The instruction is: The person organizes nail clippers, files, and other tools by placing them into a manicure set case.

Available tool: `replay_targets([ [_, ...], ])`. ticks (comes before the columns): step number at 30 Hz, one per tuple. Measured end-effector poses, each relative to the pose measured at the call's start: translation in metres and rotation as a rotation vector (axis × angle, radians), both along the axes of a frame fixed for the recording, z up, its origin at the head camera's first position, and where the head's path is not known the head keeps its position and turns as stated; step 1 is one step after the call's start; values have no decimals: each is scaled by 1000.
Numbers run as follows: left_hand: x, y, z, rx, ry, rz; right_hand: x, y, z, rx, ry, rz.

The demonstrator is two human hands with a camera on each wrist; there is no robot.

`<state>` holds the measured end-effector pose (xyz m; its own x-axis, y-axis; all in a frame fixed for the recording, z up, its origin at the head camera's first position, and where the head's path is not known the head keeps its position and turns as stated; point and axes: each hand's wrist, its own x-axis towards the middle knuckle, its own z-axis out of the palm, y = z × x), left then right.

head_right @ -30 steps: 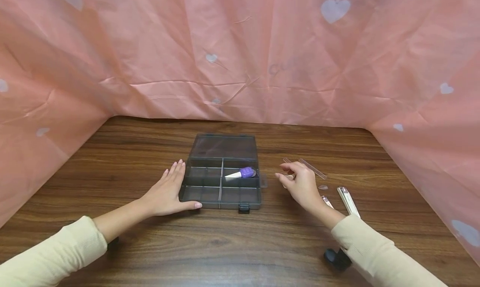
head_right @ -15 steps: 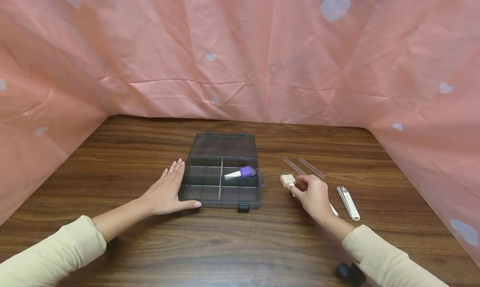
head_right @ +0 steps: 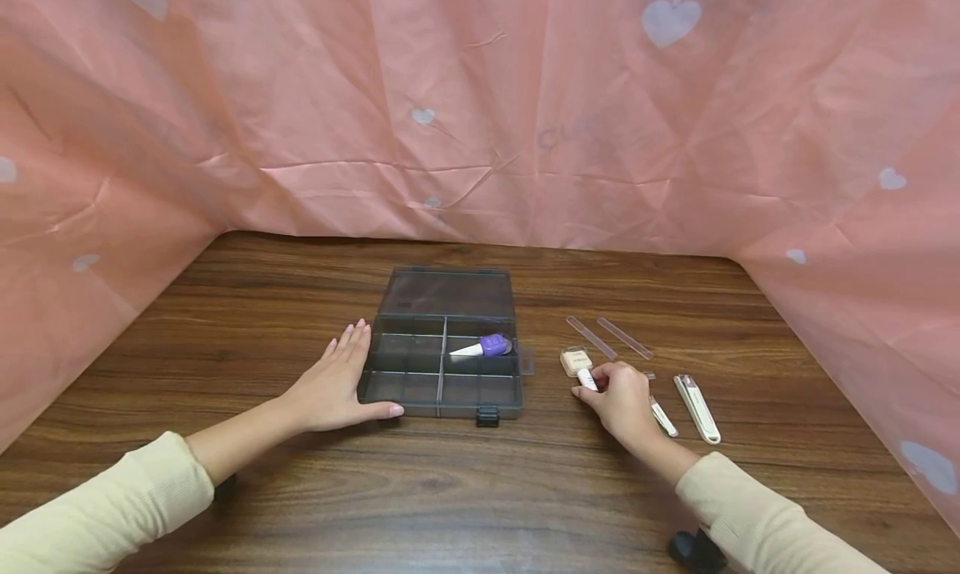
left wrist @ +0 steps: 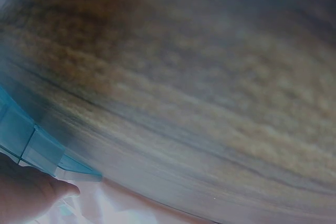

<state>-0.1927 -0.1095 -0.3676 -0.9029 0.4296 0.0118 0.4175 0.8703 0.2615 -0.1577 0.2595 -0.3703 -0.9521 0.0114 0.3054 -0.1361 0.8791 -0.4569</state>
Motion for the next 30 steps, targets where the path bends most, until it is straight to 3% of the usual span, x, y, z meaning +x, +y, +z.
replay_targets([
  [10, 1, 1, 2, -2, 0, 0, -1, 0, 0, -10, -14, -11],
  [22, 1, 0, 2, -1, -9, 4, -4, 3, 7, -28, -105, -15],
  [30, 1, 0, 3, 5, -12, 2, -7, 7, 10, -13, -88, -11],
])
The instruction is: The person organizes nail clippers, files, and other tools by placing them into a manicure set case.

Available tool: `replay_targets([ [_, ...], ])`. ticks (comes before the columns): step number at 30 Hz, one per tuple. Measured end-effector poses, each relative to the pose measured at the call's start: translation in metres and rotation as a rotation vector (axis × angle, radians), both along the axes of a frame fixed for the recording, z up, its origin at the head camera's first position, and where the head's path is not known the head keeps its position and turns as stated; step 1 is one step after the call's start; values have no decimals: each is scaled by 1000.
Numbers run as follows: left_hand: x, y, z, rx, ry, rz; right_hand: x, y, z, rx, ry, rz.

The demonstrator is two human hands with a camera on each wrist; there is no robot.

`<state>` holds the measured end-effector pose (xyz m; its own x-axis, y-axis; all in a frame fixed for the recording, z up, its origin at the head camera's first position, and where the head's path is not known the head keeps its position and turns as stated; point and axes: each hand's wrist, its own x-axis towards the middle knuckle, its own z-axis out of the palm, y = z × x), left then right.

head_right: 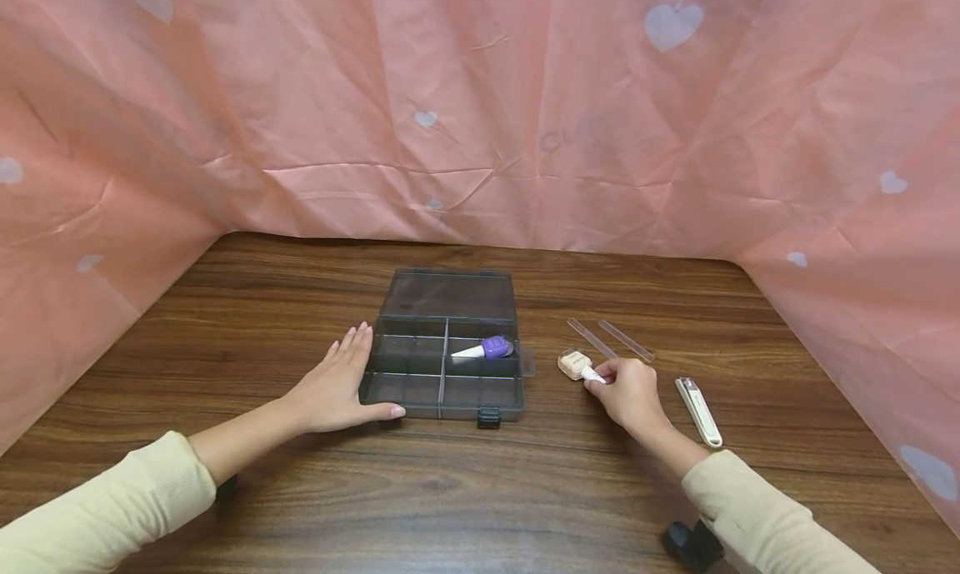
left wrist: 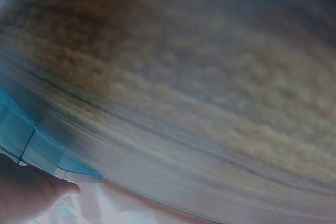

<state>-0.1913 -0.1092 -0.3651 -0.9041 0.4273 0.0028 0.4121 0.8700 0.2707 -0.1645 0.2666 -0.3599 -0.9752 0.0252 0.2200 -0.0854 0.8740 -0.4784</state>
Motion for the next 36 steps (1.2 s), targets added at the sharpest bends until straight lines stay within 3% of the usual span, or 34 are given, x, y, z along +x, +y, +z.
replay_targets([
  [11, 1, 1, 1, -6, -4, -1, -4, 5, 8, -11, -30, 50],
  [21, 1, 0, 1, -6, -13, 3, -8, 5, 16, -44, -14, 41],
  [24, 1, 0, 1, -4, -6, 3, -9, 5, 19, -70, 0, 43],
  [30, 1, 1, 1, -2, -2, 1, -10, 6, 27, -194, -55, 75],
  [36, 1, 0, 1, -5, -9, 2, -13, 5, 33, -212, -64, 118],
])
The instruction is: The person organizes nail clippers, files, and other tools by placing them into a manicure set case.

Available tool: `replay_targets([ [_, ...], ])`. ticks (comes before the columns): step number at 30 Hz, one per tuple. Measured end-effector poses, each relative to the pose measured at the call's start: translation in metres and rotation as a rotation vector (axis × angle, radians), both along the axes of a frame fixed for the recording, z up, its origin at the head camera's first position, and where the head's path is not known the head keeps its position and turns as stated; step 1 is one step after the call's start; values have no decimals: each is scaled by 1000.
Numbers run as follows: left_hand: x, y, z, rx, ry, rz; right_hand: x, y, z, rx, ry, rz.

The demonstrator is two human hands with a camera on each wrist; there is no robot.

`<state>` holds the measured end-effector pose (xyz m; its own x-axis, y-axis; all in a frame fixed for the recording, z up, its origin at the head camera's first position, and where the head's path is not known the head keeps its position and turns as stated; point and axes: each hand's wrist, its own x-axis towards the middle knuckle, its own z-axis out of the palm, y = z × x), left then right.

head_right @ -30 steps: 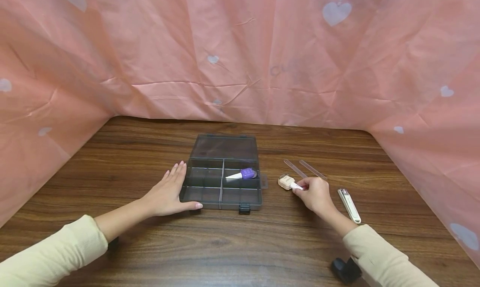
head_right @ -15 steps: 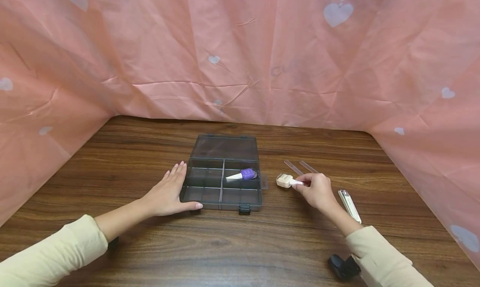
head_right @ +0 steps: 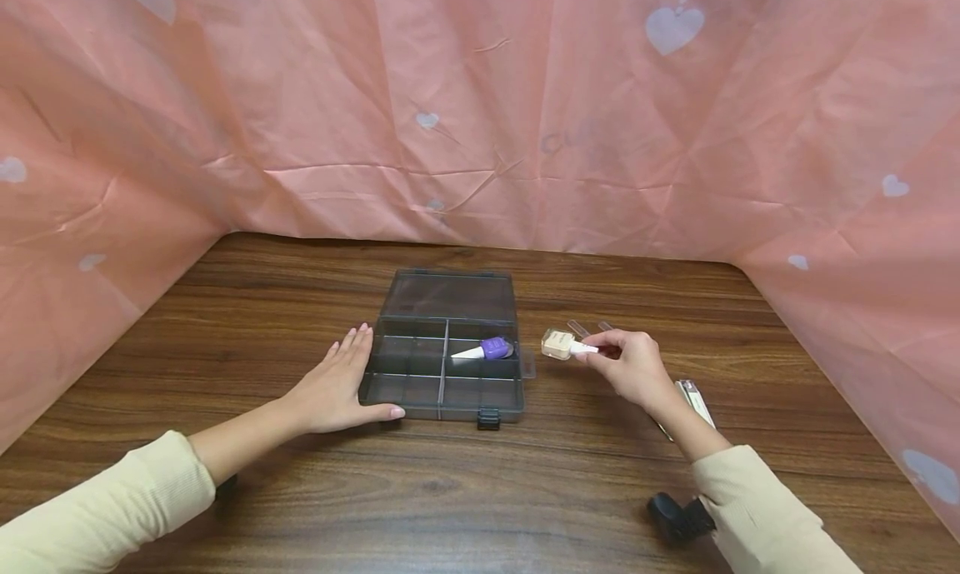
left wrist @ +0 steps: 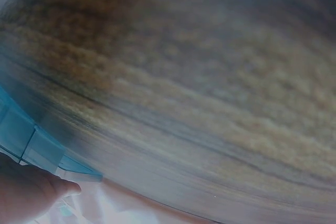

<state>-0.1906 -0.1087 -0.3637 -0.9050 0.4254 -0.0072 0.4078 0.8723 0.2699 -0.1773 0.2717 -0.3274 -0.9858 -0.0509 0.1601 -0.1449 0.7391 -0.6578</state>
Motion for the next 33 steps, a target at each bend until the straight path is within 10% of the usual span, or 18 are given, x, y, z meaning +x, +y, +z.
replay_targets([
  [33, 0, 2, -2, 14, 6, -3, -40, -51, -2, -10, -37, 342],
])
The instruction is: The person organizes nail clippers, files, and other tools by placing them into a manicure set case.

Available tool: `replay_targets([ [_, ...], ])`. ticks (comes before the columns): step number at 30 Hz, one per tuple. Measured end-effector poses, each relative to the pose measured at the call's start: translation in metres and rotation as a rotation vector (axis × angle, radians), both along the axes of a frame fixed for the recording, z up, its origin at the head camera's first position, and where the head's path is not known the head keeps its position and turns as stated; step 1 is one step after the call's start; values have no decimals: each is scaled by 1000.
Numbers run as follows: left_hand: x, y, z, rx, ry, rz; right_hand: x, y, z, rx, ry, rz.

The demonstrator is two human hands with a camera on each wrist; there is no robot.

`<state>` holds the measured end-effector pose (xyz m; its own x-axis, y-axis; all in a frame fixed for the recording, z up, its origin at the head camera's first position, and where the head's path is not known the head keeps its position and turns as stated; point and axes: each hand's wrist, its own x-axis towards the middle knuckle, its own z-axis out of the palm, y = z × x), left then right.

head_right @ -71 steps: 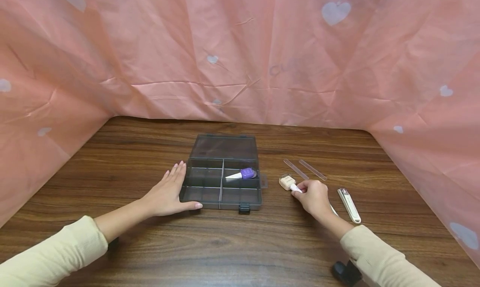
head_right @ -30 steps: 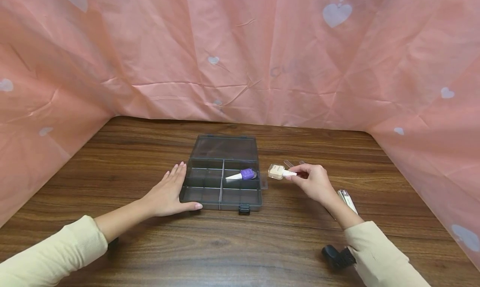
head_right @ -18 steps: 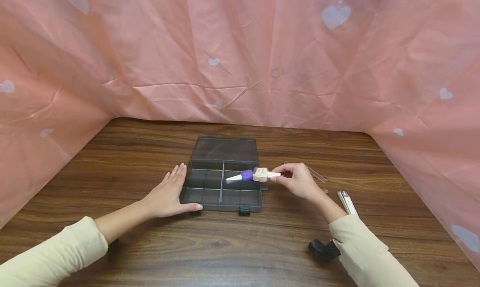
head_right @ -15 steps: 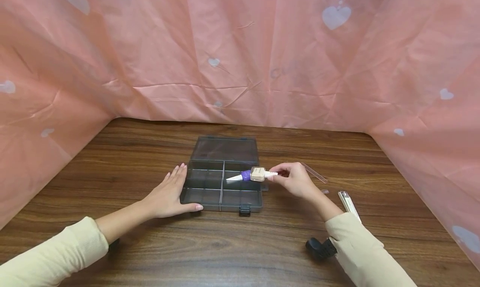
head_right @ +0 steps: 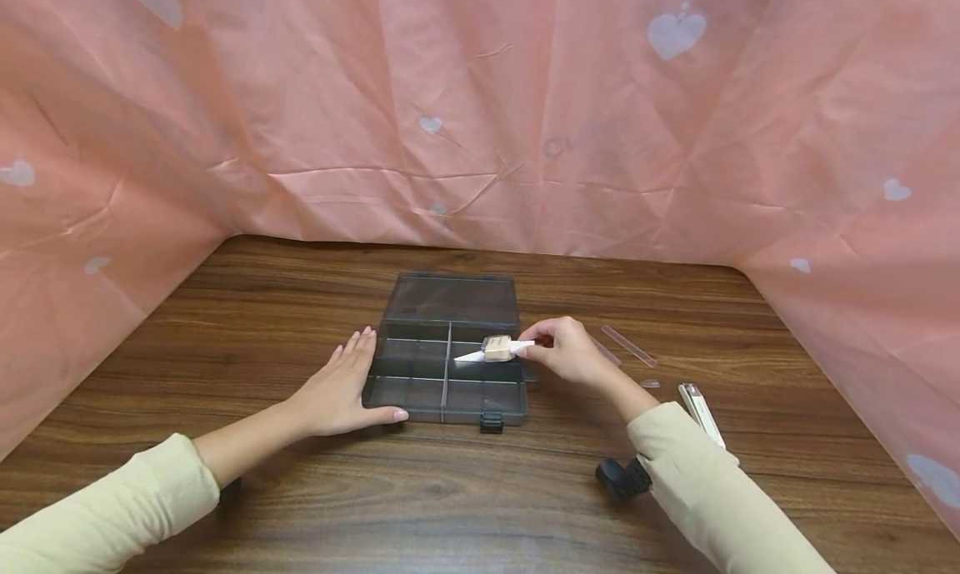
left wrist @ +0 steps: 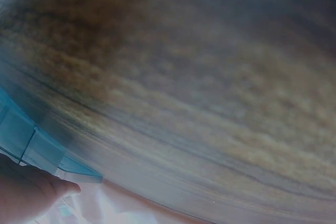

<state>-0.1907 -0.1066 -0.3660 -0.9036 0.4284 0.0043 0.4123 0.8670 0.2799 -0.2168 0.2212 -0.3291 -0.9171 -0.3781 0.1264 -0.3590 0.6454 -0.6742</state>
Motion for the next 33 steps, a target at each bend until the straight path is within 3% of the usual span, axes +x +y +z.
replay_targets([
  [24, 2, 1, 2, -10, 1, 4, -13, -23, 11, 173, -63, 69],
  [33, 2, 2, 2, 2, 11, 3, -16, -32, 1, 170, -14, 47],
])
